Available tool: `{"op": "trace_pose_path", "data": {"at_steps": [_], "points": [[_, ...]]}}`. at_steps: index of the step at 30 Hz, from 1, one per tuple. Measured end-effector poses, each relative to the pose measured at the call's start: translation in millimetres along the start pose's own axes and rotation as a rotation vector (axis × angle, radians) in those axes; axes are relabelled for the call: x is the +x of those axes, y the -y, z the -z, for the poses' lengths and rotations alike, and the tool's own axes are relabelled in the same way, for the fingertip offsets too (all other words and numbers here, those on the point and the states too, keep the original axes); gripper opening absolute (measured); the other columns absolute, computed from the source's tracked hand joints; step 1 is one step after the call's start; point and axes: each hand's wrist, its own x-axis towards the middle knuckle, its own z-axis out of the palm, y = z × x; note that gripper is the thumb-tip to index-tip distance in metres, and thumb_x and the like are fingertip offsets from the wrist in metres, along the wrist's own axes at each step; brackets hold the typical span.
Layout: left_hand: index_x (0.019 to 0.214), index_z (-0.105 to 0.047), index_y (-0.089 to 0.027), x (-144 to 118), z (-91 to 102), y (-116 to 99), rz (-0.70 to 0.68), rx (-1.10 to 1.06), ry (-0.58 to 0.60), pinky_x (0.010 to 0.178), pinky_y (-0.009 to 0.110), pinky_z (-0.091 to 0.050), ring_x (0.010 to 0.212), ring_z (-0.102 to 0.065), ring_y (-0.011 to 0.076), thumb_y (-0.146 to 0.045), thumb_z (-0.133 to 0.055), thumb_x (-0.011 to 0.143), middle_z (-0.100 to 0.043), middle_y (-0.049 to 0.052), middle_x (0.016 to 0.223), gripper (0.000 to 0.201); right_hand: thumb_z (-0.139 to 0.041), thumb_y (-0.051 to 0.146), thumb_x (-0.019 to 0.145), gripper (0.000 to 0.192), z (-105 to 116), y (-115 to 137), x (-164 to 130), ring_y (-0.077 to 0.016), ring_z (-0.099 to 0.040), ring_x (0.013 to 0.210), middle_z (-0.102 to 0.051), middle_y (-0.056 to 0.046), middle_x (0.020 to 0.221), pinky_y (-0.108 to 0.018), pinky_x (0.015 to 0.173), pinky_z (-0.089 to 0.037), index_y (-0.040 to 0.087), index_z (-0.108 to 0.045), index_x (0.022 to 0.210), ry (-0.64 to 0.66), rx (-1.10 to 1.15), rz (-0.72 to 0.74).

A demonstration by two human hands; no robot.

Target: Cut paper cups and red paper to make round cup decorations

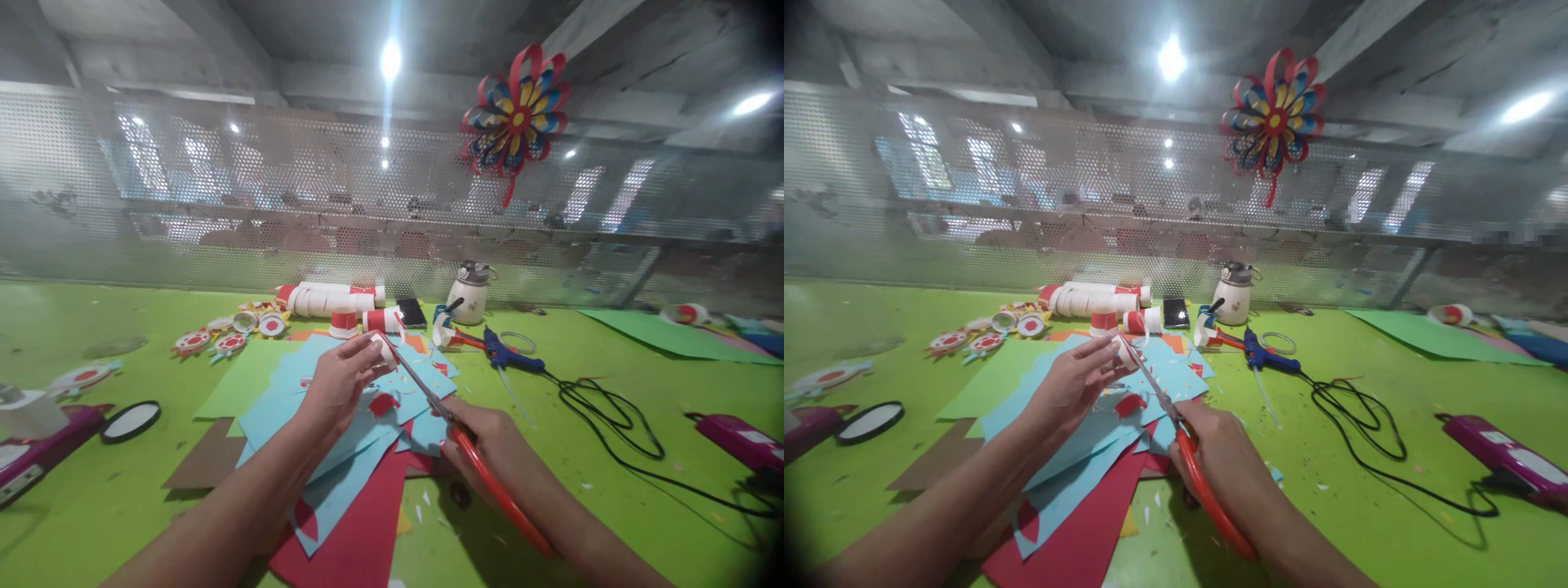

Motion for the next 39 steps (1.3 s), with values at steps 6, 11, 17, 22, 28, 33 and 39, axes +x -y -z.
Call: {"op": "trace_pose_path", "data": {"at_steps": [6,11,17,22,28,33,39], "points": [[0.09,-0.068,-0.007,0.7,0.0,0.1,0.005,-0.023,0.0,0.083,0.042,-0.052,0.08,-0.066,0.0211,-0.02,-0.075,0.066,-0.069,0.013,0.092,0.028,-0.047,0.014,0.072,0.029,-0.2,3.0,-0.8,-0.0154,-0.052,0.058,-0.06,0.0,0.065,-0.024,0.058,-0.04,0.016,-0.064,0.096,-0.024,-0.082,-0.014],[0.096,-0.066,-0.009,0.3,0.1,-3.0,0.043,-0.035,0.008,0.083,0.041,-0.052,0.082,-0.066,0.0212,-0.018,-0.074,0.067,-0.069,0.014,0.096,0.032,-0.047,0.015,0.073,0.024,-0.4,1.0,1.7,-0.0145,-0.05,0.057,-0.059,-0.001,0.064,-0.024,0.059,-0.039,0.015,-0.064,0.091,-0.023,-0.059,-0.001],[0.104,-0.063,-0.007,2.4,3.0,-2.9,0.058,-0.008,0.057,0.083,0.046,-0.052,0.083,-0.066,0.0251,-0.021,-0.073,0.069,-0.069,0.017,0.095,0.039,-0.047,0.013,0.071,0.021,2.5,-1.0,3.9,-0.013,-0.047,0.056,-0.053,0.001,0.061,-0.022,0.055,-0.035,0.015,-0.063,0.085,-0.021,-0.032,0.009],[0.106,-0.061,-0.006,3.5,3.9,0.3,0.025,-0.03,0.032,0.084,0.047,-0.052,0.077,-0.066,0.0217,-0.017,-0.075,0.065,-0.07,0.015,0.09,0.045,-0.048,0.013,0.07,0.03,4.8,-0.6,3.2,-0.0106,-0.039,0.049,-0.044,0.005,0.055,-0.02,0.049,-0.029,0.014,-0.065,0.095,0.012,-0.013,-0.025],[0.106,-0.061,-0.004,2.4,2.9,1.7,0.008,-0.024,0.019,0.084,0.048,-0.051,0.082,-0.066,0.0252,-0.018,-0.077,0.064,-0.07,0.017,0.09,0.047,-0.048,0.017,0.071,0.032,3.4,-1.6,2.8,-0.0127,-0.043,0.052,-0.049,0.003,0.058,-0.022,0.052,-0.033,0.015,-0.066,0.098,-0.018,-0.034,-0.005],[0.105,-0.062,-0.003,2.8,2.1,2.2,-0.007,-0.035,0.003,0.084,0.048,-0.052,0.08,-0.067,0.0255,-0.019,-0.079,0.06,-0.07,0.017,0.091,0.05,-0.047,0.015,0.071,0.033,1.5,-2.0,1.7,-0.0131,-0.045,0.054,-0.051,0.003,0.06,-0.022,0.055,-0.036,0.014,-0.065,0.098,-0.022,-0.059,0.007],[0.102,-0.064,-0.005,2.4,2.2,0.2,-0.005,-0.044,0.012,0.083,0.047,-0.051,0.08,-0.066,0.0247,-0.02,-0.078,0.061,-0.069,0.017,0.093,0.045,-0.047,0.016,0.073,0.026,-0.4,-2.5,1.3,-0.0132,-0.047,0.054,-0.054,0.002,0.06,-0.023,0.055,-0.036,0.013,-0.064,0.093,-0.025,-0.047,0.021]]}}
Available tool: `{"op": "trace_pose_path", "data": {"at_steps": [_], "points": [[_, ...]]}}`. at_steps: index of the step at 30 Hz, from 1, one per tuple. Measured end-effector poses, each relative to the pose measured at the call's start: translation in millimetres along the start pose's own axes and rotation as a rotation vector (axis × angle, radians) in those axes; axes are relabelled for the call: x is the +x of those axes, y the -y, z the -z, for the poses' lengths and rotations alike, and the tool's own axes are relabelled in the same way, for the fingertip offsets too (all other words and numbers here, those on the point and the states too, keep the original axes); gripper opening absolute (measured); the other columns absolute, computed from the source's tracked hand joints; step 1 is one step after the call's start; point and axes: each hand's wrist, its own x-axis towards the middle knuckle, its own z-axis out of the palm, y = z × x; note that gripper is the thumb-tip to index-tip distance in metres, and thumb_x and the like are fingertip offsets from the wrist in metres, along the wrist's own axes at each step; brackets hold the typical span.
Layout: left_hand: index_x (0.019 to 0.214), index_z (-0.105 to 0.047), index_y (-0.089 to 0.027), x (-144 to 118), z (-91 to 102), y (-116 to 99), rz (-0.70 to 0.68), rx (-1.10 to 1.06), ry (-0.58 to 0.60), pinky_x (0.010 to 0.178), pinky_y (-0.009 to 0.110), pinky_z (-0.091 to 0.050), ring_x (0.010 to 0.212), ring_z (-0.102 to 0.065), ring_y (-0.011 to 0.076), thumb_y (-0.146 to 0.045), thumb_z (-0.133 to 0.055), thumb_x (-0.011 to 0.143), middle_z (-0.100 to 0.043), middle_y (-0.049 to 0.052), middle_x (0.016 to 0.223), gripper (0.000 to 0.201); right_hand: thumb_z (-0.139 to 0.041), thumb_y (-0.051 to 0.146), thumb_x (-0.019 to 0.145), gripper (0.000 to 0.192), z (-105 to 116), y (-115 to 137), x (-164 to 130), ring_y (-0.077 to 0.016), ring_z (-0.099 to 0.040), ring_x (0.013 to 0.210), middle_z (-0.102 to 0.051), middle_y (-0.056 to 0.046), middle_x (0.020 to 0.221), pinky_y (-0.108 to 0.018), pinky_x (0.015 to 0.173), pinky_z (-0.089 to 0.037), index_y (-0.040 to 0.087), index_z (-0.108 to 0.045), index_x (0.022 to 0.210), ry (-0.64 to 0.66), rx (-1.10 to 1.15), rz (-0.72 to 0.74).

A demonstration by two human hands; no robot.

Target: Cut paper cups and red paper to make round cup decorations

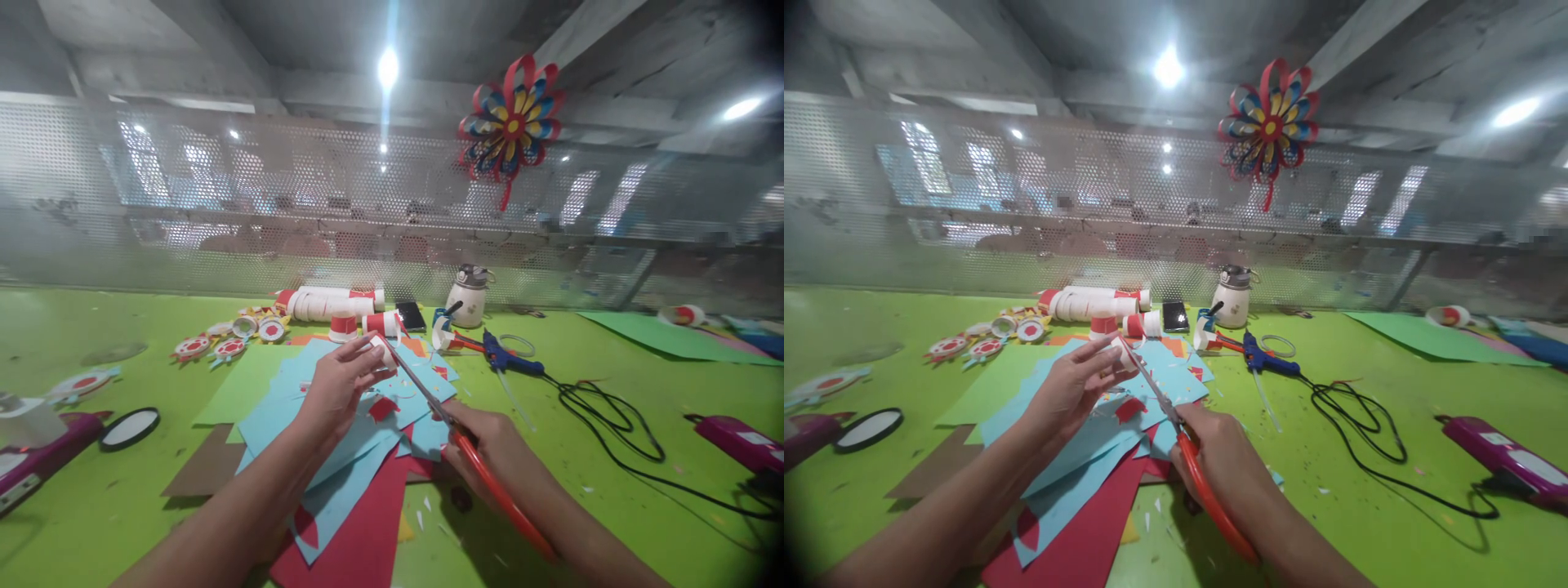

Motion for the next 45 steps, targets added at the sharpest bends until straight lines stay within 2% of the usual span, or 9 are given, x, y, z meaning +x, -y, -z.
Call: {"op": "trace_pose_path", "data": {"at_steps": [5,9,14,20,27,33,42,45], "points": [[0.094,-0.067,-0.006,-2.5,-2.3,-4.7,-0.013,0.008,-0.006,0.082,0.045,-0.051,0.08,-0.065,0.024,-0.024,-0.075,0.065,-0.069,0.016,0.092,0.035,-0.047,0.011,0.071,0.018,0.2,1.1,1.2,-0.0124,-0.047,0.054,-0.053,0.002,0.06,-0.022,0.055,-0.036,0.014,-0.061,0.082,0.004,0.003,0.015],[0.098,-0.067,-0.007,-2.4,-2.5,-3.4,-0.01,0.022,-0.017,0.082,0.044,-0.051,0.077,-0.064,0.0222,-0.023,-0.075,0.065,-0.069,0.015,0.09,0.038,-0.048,0.01,0.07,0.021,1.1,2.4,0.3,-0.0123,-0.048,0.055,-0.055,0.002,0.062,-0.021,0.055,-0.036,0.015,-0.061,0.085,0.014,0.026,0.016],[0.103,-0.065,-0.005,-3.1,-2.6,-1.1,-0.02,0.026,-0.042,0.083,0.045,-0.051,0.078,-0.064,0.0223,-0.022,-0.074,0.066,-0.068,0.016,0.092,0.042,-0.048,0.011,0.072,0.015,1.1,3.6,-1.4,-0.012,-0.047,0.055,-0.054,0.003,0.06,-0.021,0.056,-0.036,0.016,-0.06,0.079,0.004,0.026,-0.012],[0.105,-0.065,-0.004,-4.0,-3.8,-1.8,-0.021,0.015,-0.04,0.081,0.045,-0.051,0.078,-0.065,0.0228,-0.022,-0.075,0.066,-0.069,0.015,0.09,0.044,-0.048,0.013,0.072,0.022,-0.3,1.9,-1.1,-0.0122,-0.045,0.057,-0.055,0.002,0.063,-0.021,0.056,-0.036,0.015,-0.062,0.089,0.015,0.006,0.018],[0.099,-0.068,-0.006,-3.0,-3.5,-0.8,-0.026,0.001,-0.042,0.081,0.043,-0.051,0.078,-0.066,0.0226,-0.023,-0.077,0.064,-0.07,0.016,0.092,0.039,-0.047,0.011,0.071,0.016,0.8,3.6,1.0,-0.0123,-0.047,0.055,-0.054,0.002,0.06,-0.022,0.056,-0.037,0.016,-0.06,0.079,0.008,-0.023,-0.02],[0.098,-0.069,-0.007,-3.3,-3.1,1.1,-0.035,-0.011,-0.035,0.08,0.044,-0.051,0.078,-0.066,0.0236,-0.023,-0.078,0.063,-0.07,0.016,0.091,0.039,-0.047,0.009,0.07,0.029,2.0,6.6,1.2,-0.0146,-0.051,0.057,-0.057,0.001,0.06,-0.022,0.057,-0.039,0.016,-0.064,0.092,0.016,0.038,-0.035],[0.101,-0.068,-0.007,-3.7,-3.4,1.5,-0.041,-0.013,-0.019,0.082,0.045,-0.05,0.079,-0.066,0.0232,-0.024,-0.077,0.064,-0.069,0.016,0.093,0.041,-0.046,0.01,0.073,0.033,3.2,7.8,-1.1,-0.0125,-0.046,0.053,-0.053,0.003,0.058,-0.021,0.055,-0.037,0.013,-0.065,0.099,0.014,0.008,-0.021],[0.101,-0.067,-0.007,-3.2,-2.8,1.6,-0.042,-0.008,-0.024,0.083,0.045,-0.05,0.079,-0.066,0.0229,-0.023,-0.076,0.065,-0.069,0.015,0.093,0.041,-0.047,0.01,0.072,0.03,3.2,8.5,-1.3,-0.0124,-0.046,0.052,-0.051,0.003,0.056,-0.021,0.054,-0.037,0.014,-0.065,0.096,0.004,0.02,-0.033]]}}
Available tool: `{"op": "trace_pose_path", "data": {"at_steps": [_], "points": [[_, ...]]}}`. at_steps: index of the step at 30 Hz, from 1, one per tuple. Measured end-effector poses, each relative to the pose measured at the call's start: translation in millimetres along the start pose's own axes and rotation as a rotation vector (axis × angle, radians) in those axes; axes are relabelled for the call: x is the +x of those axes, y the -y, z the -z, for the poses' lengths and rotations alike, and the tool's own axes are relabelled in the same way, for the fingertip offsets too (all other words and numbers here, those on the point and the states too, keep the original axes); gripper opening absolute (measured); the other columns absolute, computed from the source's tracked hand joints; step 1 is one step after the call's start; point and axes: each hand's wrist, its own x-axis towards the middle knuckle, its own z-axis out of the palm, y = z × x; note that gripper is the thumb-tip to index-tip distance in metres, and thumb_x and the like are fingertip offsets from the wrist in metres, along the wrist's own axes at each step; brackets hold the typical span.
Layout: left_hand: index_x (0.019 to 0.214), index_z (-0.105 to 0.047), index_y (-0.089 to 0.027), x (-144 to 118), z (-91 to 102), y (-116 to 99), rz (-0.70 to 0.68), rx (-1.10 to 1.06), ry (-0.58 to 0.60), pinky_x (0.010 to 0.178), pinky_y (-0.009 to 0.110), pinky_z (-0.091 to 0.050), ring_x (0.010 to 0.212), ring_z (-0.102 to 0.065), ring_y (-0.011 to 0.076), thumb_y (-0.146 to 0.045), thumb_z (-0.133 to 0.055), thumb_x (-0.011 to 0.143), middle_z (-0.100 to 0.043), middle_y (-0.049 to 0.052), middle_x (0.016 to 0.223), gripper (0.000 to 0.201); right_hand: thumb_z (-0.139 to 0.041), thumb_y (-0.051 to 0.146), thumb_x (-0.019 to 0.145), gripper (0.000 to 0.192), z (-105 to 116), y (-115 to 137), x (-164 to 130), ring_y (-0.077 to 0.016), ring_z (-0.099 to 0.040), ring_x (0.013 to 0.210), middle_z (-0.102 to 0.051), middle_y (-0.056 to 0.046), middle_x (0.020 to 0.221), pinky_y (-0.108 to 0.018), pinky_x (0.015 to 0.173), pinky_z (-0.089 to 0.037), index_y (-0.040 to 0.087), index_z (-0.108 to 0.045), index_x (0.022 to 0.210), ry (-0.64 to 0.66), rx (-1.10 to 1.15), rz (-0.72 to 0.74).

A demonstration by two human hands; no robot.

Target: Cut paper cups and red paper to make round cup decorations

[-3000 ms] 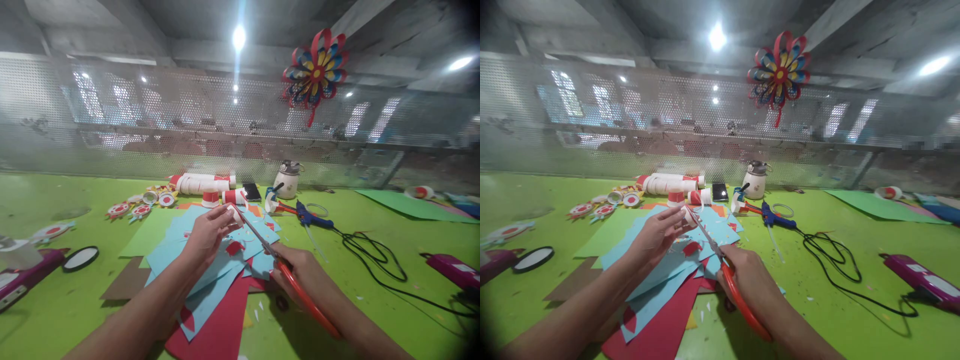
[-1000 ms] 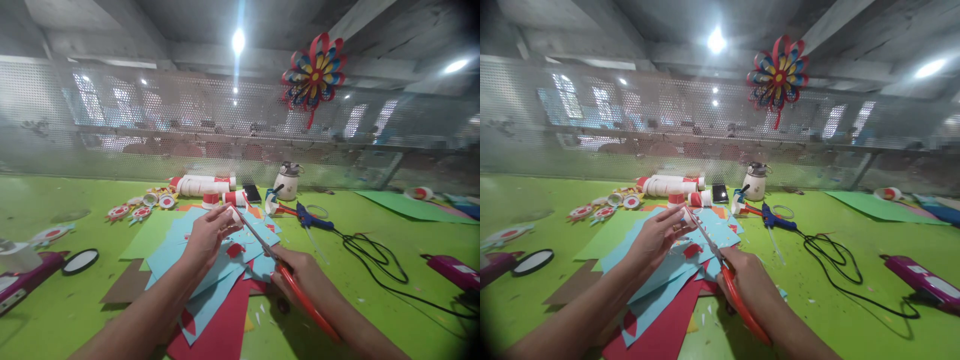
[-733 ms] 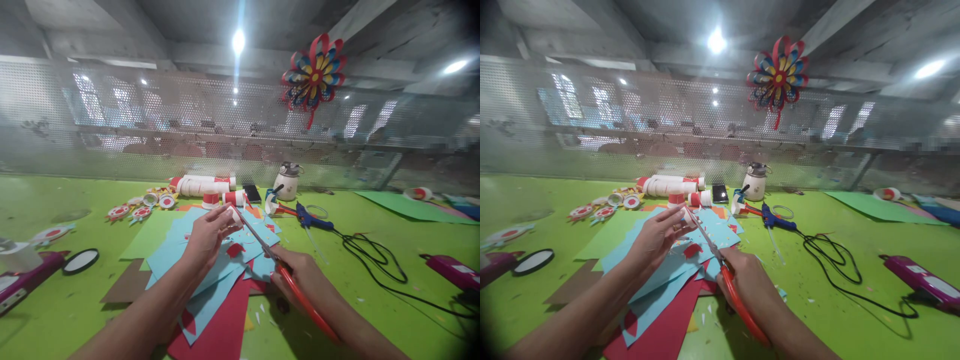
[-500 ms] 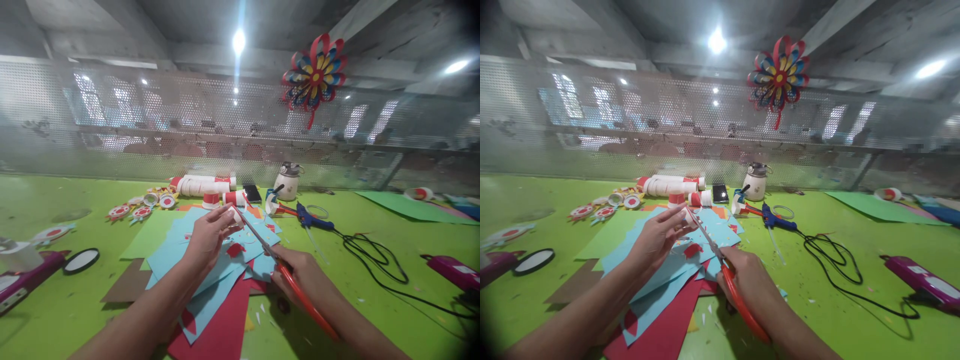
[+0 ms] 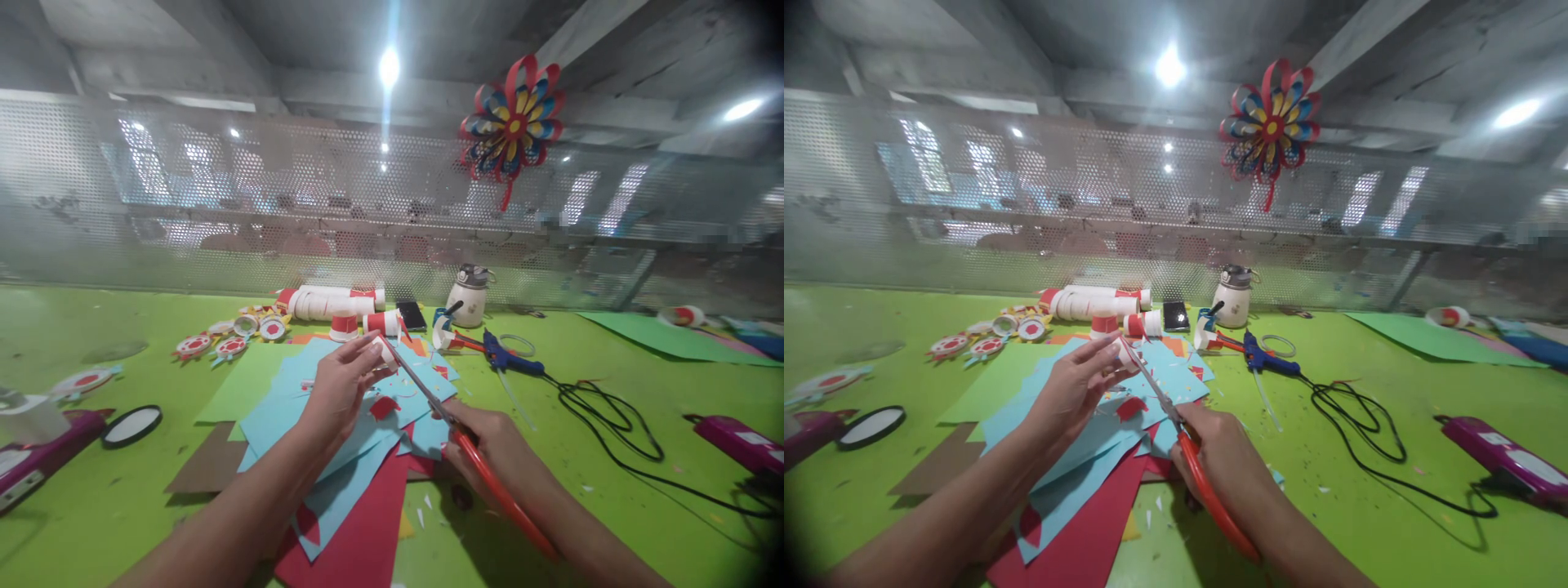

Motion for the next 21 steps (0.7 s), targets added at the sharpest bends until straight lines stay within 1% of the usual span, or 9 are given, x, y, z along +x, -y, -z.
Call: {"op": "trace_pose_path", "data": {"at_steps": [4,8,10,13,17,21], "points": [[0.103,-0.066,-0.011,0.7,0.3,0.2,-0.007,-0.005,-0.01,0.081,0.043,-0.051,0.079,-0.066,0.0222,-0.022,-0.077,0.064,-0.069,0.013,0.092,0.042,-0.047,0.009,0.07,0.027,0.2,0.5,1.4,-0.0127,-0.048,0.053,-0.054,0.003,0.057,-0.021,0.055,-0.038,0.016,-0.065,0.09,-0.011,0.016,-0.009],[0.091,-0.069,-0.009,0.1,-0.6,0.6,0.005,0.013,-0.004,0.082,0.042,-0.051,0.082,-0.066,0.023,-0.023,-0.077,0.063,-0.069,0.015,0.094,0.032,-0.048,0.011,0.07,0.024,0.6,0.1,2.1,-0.0131,-0.05,0.056,-0.057,0.002,0.062,-0.021,0.057,-0.039,0.016,-0.065,0.087,-0.004,0.024,0.013],[0.087,-0.069,-0.008,-0.7,-1.3,0.7,0.004,0.017,-0.005,0.083,0.041,-0.05,0.083,-0.066,0.0235,-0.023,-0.078,0.063,-0.069,0.016,0.093,0.03,-0.047,0.011,0.071,0.022,0.2,-0.5,2.1,-0.0133,-0.05,0.057,-0.057,0.002,0.06,-0.021,0.058,-0.039,0.016,-0.064,0.085,-0.007,0.04,0.009],[0.085,-0.07,-0.009,-2.1,-2.5,0.3,0.002,0.019,-0.02,0.081,0.04,-0.05,0.081,-0.066,0.0229,-0.024,-0.079,0.061,-0.07,0.015,0.09,0.03,-0.047,0.011,0.071,0.025,-0.6,-1.7,2.1,-0.0127,-0.049,0.054,-0.054,0.003,0.056,-0.021,0.055,-0.038,0.016,-0.065,0.088,-0.009,0.035,-0.002],[0.086,-0.069,-0.009,-3.2,-3.2,-0.7,0.01,0.031,-0.024,0.081,0.039,-0.051,0.081,-0.066,0.0228,-0.023,-0.078,0.062,-0.07,0.015,0.09,0.029,-0.048,0.013,0.071,0.029,-1.3,-2.3,2.2,-0.0115,-0.046,0.051,-0.052,0.004,0.057,-0.02,0.052,-0.036,0.015,-0.065,0.093,-0.011,-0.006,0.014],[0.086,-0.069,-0.009,-2.9,-2.7,-0.1,0.007,0.03,-0.029,0.081,0.039,-0.051,0.081,-0.067,0.0226,-0.022,-0.077,0.063,-0.07,0.015,0.091,0.028,-0.047,0.013,0.071,0.029,-2.8,-2.7,1.6,-0.012,-0.046,0.052,-0.052,0.003,0.057,-0.021,0.053,-0.036,0.013,-0.065,0.095,-0.016,-0.032,0.013]]}}
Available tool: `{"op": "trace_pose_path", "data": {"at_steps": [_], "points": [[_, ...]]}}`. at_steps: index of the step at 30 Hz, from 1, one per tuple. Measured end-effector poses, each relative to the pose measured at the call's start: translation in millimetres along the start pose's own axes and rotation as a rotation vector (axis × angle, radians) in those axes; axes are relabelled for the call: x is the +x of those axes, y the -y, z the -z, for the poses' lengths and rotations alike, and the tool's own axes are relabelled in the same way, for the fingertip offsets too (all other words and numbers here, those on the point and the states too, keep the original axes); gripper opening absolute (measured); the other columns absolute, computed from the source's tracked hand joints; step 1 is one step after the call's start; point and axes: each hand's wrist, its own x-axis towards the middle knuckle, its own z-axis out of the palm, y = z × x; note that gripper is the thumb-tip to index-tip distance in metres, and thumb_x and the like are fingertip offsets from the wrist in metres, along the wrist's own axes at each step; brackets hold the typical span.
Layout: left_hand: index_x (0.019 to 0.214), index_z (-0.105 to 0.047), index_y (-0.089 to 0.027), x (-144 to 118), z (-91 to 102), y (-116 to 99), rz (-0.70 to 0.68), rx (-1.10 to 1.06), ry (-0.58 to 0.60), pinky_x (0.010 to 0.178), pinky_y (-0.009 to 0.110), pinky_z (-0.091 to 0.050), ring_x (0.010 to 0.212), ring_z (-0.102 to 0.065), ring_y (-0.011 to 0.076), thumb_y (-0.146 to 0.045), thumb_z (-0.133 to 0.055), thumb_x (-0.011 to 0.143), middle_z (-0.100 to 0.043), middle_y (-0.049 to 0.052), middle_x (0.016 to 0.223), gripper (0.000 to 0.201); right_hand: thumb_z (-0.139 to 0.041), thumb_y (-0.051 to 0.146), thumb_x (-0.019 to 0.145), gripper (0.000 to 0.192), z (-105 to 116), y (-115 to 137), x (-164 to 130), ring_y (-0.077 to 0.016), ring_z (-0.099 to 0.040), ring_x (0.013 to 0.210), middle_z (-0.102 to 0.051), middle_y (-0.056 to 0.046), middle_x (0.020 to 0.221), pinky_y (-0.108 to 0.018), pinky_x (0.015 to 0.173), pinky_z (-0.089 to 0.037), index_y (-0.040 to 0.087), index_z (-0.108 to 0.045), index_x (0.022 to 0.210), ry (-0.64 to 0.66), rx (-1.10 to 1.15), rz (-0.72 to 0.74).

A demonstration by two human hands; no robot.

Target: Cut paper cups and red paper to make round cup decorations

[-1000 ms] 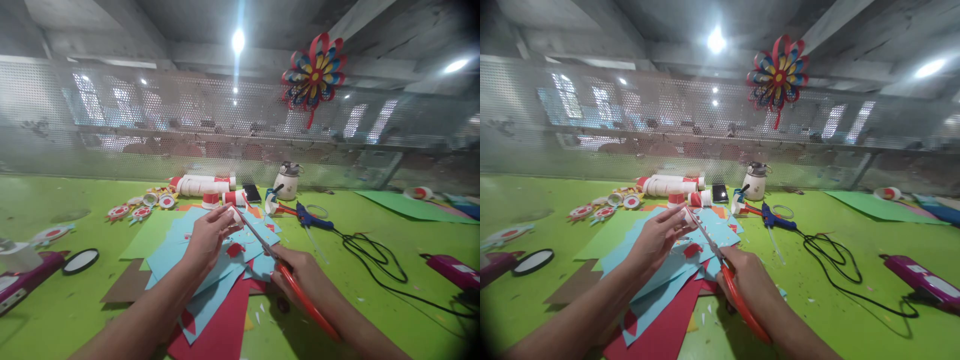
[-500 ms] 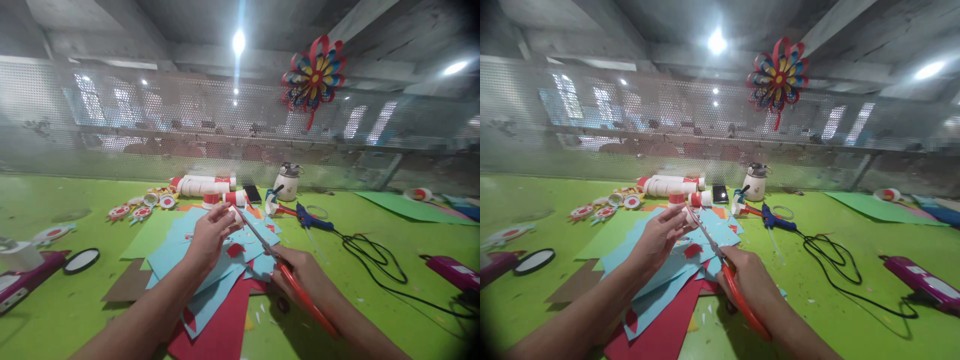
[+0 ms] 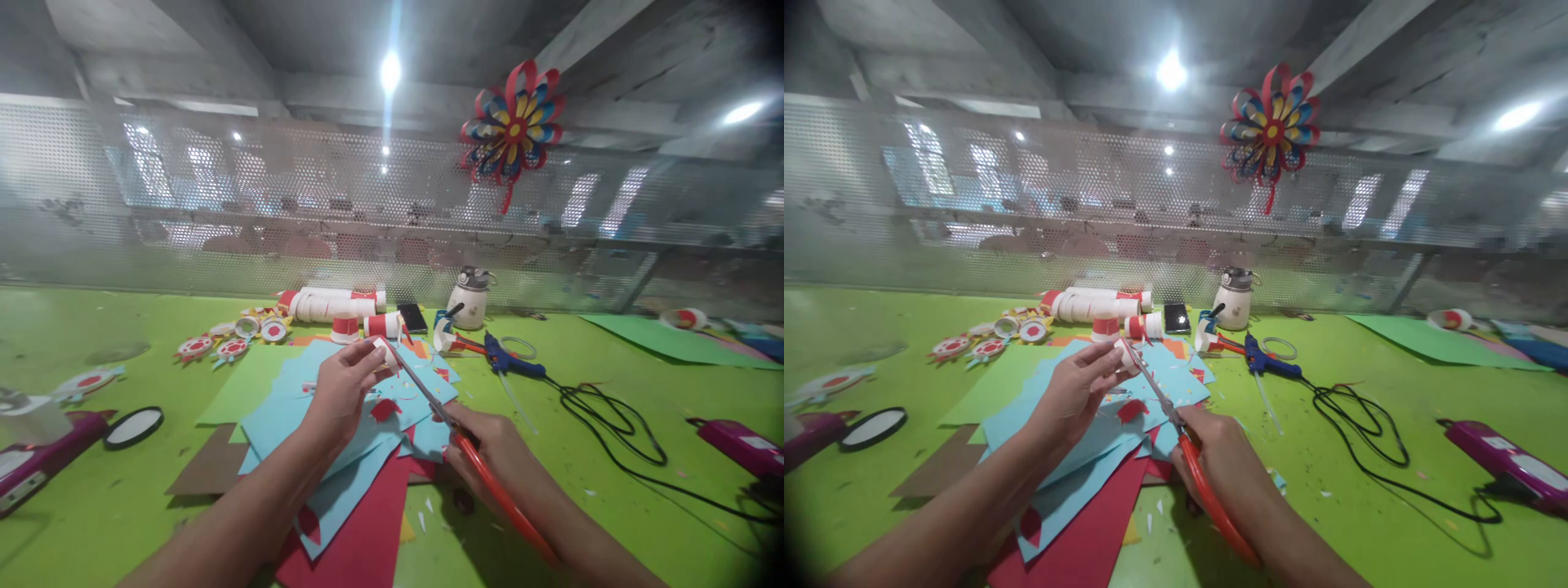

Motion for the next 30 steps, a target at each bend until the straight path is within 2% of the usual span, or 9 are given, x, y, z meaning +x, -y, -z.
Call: {"op": "trace_pose_path", "data": {"at_steps": [6,11,17,22,30], "points": [[0.087,-0.068,-0.01,-0.3,-0.4,-0.3,-0.018,-0.061,-0.001,0.083,0.038,-0.051,0.082,-0.068,0.0225,-0.019,-0.077,0.062,-0.071,0.013,0.089,0.028,-0.048,0.014,0.071,0.028,-0.2,-0.3,-1.4,-0.0123,-0.045,0.052,-0.053,0.003,0.058,-0.021,0.053,-0.036,0.013,-0.065,0.094,-0.008,0.005,0.018],[0.096,-0.065,-0.01,-0.2,-0.2,-5.3,0.039,-0.06,0.065,0.08,0.044,-0.052,0.083,-0.067,0.026,-0.026,-0.075,0.066,-0.069,0.016,0.095,0.036,-0.048,0.011,0.07,0.023,0.0,-2.4,0.3,-0.013,-0.049,0.056,-0.056,0.002,0.063,-0.021,0.056,-0.038,0.015,-0.064,0.086,-0.037,0.009,0.035],[0.099,-0.063,-0.01,2.6,3.4,-3.8,0.017,-0.03,0.05,0.083,0.044,-0.051,0.076,-0.066,0.0213,-0.024,-0.075,0.066,-0.068,0.013,0.09,0.037,-0.049,0.01,0.068,0.019,0.2,-5.1,2.8,-0.0144,-0.051,0.06,-0.059,0.0,0.067,-0.022,0.058,-0.04,0.015,-0.062,0.082,-0.015,-0.007,0.082],[0.095,-0.064,-0.01,3.6,5.0,-0.3,-0.004,-0.015,0.055,0.081,0.043,-0.051,0.076,-0.066,0.0216,-0.023,-0.076,0.065,-0.068,0.013,0.089,0.035,-0.047,0.008,0.07,0.025,1.9,-3.5,1.2,-0.0161,-0.056,0.067,-0.063,-0.002,0.075,-0.024,0.065,-0.042,0.015,-0.063,0.087,-0.009,0.029,0.068],[0.097,-0.063,-0.009,5.3,7.1,1.3,-0.026,0.012,0.053,0.08,0.043,-0.051,0.08,-0.066,0.0239,-0.023,-0.077,0.065,-0.068,0.014,0.088,0.038,-0.048,0.008,0.072,0.03,0.5,-5.3,1.5,-0.0173,-0.058,0.07,-0.066,-0.004,0.08,-0.025,0.067,-0.042,0.015,-0.065,0.096,-0.002,0.046,0.078]]}}
